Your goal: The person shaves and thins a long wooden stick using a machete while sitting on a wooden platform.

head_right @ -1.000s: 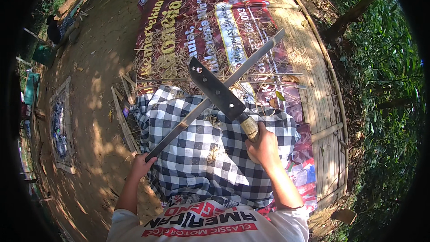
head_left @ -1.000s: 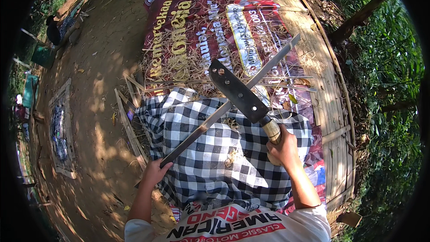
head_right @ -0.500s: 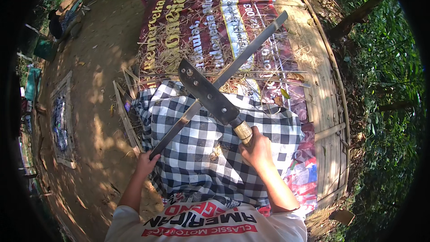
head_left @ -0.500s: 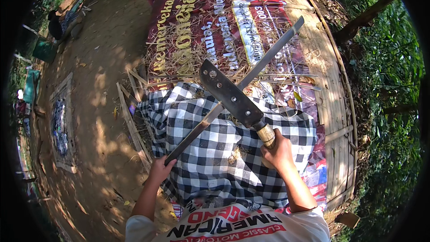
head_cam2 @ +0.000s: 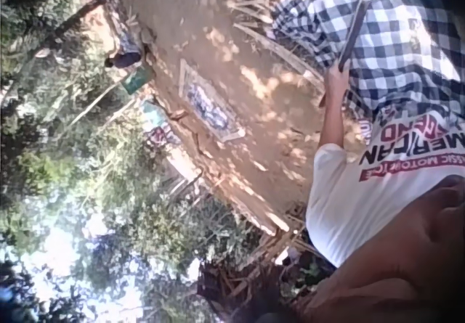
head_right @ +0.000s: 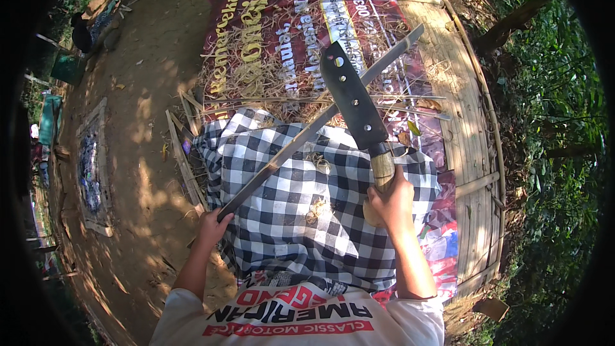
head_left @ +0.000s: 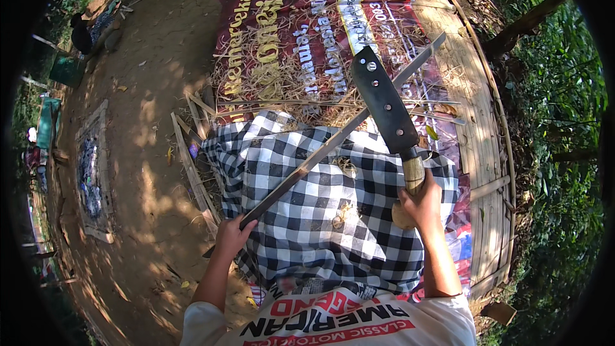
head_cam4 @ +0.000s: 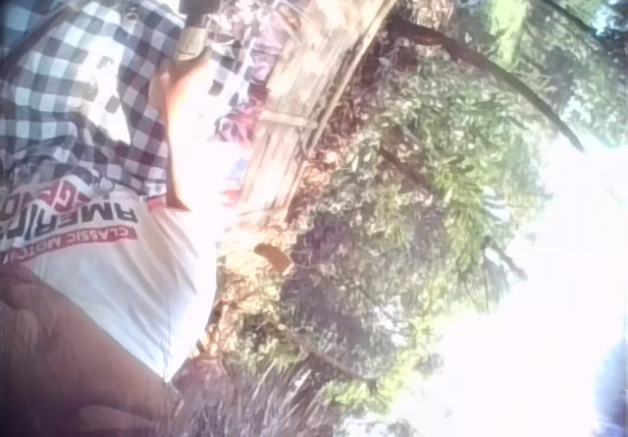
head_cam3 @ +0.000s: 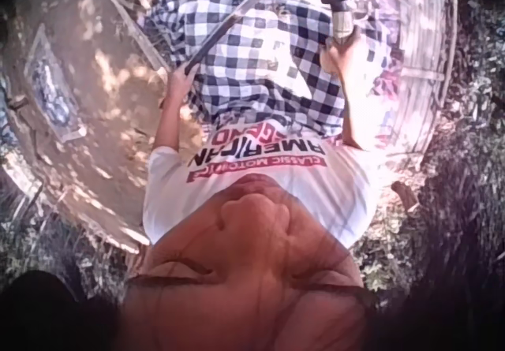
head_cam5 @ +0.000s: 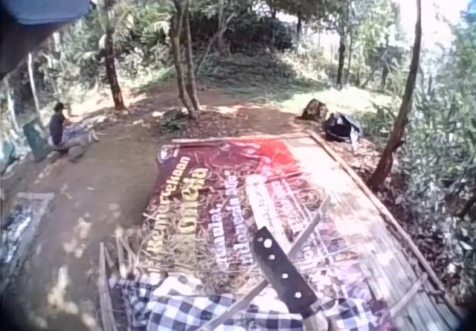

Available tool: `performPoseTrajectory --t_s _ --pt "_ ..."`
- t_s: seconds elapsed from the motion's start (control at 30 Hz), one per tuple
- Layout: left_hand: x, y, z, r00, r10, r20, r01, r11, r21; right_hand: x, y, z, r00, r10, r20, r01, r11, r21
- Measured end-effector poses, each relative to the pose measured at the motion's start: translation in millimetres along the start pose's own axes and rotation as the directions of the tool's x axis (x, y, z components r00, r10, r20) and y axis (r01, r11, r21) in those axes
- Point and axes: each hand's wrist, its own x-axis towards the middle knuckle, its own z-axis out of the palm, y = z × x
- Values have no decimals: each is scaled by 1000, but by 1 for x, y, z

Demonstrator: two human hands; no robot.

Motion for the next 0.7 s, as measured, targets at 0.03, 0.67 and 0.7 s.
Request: performPoseTrajectory --t_s 0.03,0.67,0.7 --pt "1 -3 3 1000 16 -12 -16 1000 -4 0 1 -7 1000 -22 0 22 1000 -14" --pt "-6 -3 13 999 -10 -43 4 993 -120 23 -33 -13 1000 -9 13 9 999 46" --pt "-10 -7 17 998 4 -59 -10 995 -103 21 -33 -11 999 40 18 -41 999 34"
